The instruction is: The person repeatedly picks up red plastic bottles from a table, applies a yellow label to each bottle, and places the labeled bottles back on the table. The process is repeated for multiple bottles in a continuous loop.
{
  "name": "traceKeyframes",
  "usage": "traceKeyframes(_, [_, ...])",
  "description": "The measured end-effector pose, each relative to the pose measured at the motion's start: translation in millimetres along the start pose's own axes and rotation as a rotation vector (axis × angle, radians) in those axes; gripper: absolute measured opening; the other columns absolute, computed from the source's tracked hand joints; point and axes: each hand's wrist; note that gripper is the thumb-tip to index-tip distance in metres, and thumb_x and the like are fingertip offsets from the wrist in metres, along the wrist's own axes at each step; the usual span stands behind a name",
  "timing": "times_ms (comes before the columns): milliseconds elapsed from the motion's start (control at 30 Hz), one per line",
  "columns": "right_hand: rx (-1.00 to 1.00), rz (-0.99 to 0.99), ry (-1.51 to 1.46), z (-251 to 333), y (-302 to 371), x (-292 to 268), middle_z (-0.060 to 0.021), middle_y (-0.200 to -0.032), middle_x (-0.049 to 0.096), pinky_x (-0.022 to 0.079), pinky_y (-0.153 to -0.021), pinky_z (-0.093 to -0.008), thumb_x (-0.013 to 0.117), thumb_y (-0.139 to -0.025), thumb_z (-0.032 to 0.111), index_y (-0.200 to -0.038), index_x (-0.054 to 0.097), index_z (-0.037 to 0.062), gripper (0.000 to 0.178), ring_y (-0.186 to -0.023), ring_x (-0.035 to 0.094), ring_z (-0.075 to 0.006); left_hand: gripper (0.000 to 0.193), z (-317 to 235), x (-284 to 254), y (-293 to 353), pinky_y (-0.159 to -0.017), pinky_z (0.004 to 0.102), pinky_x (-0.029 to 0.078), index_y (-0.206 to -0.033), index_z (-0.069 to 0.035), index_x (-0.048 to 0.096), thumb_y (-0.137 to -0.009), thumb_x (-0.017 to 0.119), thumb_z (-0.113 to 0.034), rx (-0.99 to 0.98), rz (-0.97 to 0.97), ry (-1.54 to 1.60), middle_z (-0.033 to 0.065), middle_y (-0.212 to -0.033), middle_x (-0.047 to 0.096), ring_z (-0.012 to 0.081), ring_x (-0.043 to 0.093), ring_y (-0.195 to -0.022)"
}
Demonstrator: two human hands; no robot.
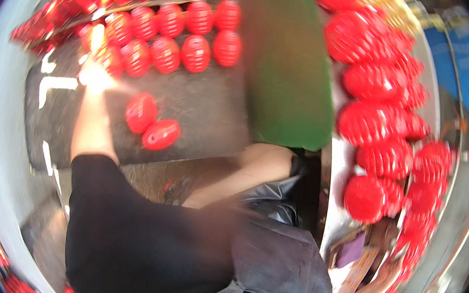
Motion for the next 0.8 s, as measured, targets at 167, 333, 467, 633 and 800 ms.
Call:
traceKeyframes(167, [0.158,0.133,0.079,1,56,94,-0.0077,-0.103,0.076,0.06,-0.074,-0.0293,0.066,-0.099,0.019,-0.117,0.071,0.0017,0.025,-0.083,0.071,-0.0169,0.036,-32,14,-53,-0.092,0.0419,0.055,-0.125,-0.005,0.071,-0.099,0.066,-0.029,0.162,0.125,-0.122,0.0157,-0.115,0.076,0.032,0.072,-0.103])
traceKeyframes(333, [-0.281,0.136,0.884,-26,103,232,-0.005,-0.088,0.072,0.046,-0.06,-0.0312,0.064,-0.099,0.033,-0.102,0.072,0.005,0.029,-0.07,0.062,-0.0142,0.04,-60,14,-42,-0.095,0.0428,0.054,-0.125,-0.003,0.071,-0.102,0.063,-0.034,0.142,0.206,-0.106,0.0178,-0.117,0.075,0.0337,0.072,-0.107])
traceKeyframes(467, [-0.743,0.195,1.621,-40,109,295,-0.02,-0.1,0.074,0.056,-0.081,-0.049,0.063,-0.099,0.038,-0.111,0.069,0.0052,0.036,-0.093,0.072,-0.0396,0.043,-72,-10,45,-0.097,0.0435,0.054,-0.125,-0.001,0.071,-0.104,0.06,-0.037,0.082,0.357,0.022,0.0194,-0.118,0.075,0.0351,0.071,-0.11])
traceKeyframes(633, [-0.733,0.29,1.517,-47,110,307,-0.0239,-0.088,0.071,0.056,-0.076,-0.0522,0.066,-0.093,0.038,-0.104,0.067,0.0068,0.033,-0.089,0.071,-0.0421,0.044,-116,-21,223,-0.101,0.0451,0.052,-0.125,-0.001,0.072,-0.105,0.06,-0.038,0.28,0.482,0.014,0.0222,-0.122,0.073,0.0366,0.069,-0.116])
traceKeyframes(800, [-0.481,0.291,0.898,-48,103,222,-0.0042,-0.076,0.064,0.052,-0.065,-0.0341,0.069,-0.094,0.026,-0.095,0.062,0.004,0.023,-0.069,0.063,-0.0167,0.035,-150,-14,323,-0.099,0.0484,0.053,-0.122,-0.002,0.072,-0.095,0.071,-0.025,0.59,0.386,-0.288,0.0245,-0.121,0.07,0.0435,0.068,-0.11])
Point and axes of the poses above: each hand's wrist, its own y-axis away from the middle knuckle, its own x-axis out of the palm, z = x × y
